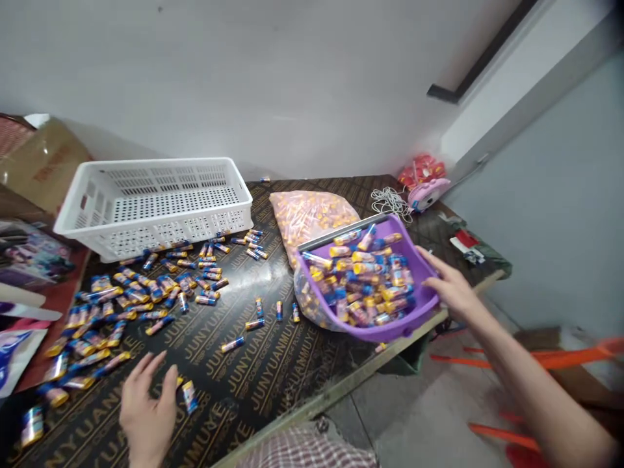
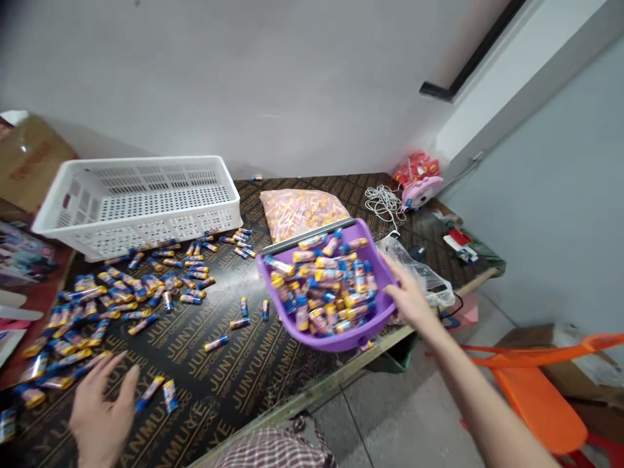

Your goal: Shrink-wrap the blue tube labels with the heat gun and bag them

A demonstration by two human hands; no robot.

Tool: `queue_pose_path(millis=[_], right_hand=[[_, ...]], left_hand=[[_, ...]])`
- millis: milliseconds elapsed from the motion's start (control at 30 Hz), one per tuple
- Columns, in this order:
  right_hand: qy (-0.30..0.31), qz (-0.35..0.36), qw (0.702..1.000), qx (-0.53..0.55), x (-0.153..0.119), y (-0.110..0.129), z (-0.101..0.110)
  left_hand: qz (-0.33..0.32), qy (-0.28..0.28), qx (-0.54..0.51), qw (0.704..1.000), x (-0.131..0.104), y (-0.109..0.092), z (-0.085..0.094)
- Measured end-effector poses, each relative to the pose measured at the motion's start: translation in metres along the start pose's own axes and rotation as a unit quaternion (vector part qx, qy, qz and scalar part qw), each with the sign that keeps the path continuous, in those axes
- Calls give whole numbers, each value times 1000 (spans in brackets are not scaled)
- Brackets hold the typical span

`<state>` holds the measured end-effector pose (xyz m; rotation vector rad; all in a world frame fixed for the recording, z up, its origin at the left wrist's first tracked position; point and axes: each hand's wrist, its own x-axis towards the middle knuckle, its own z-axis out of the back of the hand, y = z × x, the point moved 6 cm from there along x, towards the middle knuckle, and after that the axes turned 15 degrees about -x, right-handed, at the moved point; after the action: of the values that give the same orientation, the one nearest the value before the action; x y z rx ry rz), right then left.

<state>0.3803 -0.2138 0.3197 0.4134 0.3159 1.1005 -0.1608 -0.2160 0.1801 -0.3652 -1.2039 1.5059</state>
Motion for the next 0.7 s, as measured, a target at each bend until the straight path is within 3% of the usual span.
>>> queue_pose_path(millis=[100, 200, 267, 467, 533, 700], right_hand=[[10, -79, 990, -113, 41, -22, 61], [17, -52, 960, -274, 81, -21, 89], [37, -4, 928, -371, 106, -12, 86], [110, 58, 857, -501, 164, 25, 49], [110, 84, 831, -538, 179, 43, 41], [84, 113, 808, -572, 199, 84, 34]], left_hand=[[40, 34, -14, 999, -19, 8, -21], [77, 61, -35, 995, -38, 15, -37], [96, 80, -44, 991, -47, 20, -44], [128, 102, -29, 986, -64, 35, -50], [131, 100, -26, 986, -67, 40, -50], [147, 121, -34, 981, -77, 46, -61]])
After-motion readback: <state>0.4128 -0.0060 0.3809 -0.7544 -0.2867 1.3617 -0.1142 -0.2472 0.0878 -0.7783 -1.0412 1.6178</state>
